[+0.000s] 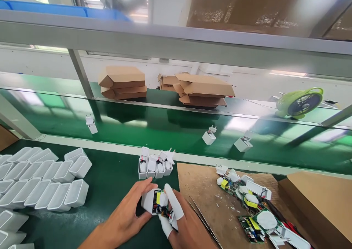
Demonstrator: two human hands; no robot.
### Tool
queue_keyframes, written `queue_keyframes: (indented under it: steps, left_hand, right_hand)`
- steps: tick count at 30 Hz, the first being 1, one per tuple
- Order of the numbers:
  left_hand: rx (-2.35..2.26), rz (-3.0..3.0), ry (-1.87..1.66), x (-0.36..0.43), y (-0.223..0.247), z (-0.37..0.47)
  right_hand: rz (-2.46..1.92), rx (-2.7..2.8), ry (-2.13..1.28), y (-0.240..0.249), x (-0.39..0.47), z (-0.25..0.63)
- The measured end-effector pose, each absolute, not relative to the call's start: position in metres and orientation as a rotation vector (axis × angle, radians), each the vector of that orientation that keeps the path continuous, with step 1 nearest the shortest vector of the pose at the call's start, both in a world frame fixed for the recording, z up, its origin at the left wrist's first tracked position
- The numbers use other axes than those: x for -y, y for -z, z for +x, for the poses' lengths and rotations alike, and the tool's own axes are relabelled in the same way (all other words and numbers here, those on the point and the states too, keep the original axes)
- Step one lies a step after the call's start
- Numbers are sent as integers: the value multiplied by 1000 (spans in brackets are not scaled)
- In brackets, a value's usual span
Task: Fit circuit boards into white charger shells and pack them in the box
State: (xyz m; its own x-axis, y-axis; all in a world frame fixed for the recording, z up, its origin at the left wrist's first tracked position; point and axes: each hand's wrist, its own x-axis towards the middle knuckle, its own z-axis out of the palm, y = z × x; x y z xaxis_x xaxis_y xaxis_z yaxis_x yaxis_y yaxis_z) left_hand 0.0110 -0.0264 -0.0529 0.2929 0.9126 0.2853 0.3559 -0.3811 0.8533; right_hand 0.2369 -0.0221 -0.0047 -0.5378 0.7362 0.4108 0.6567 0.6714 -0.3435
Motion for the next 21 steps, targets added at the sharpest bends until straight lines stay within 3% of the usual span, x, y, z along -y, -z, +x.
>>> queue_keyframes:
  steps: [21]
  left_hand:
    - [-944, 1759, -939, 26, 47, 14]
  right_hand:
    - [-943, 2291, -442, 3, 11, 259]
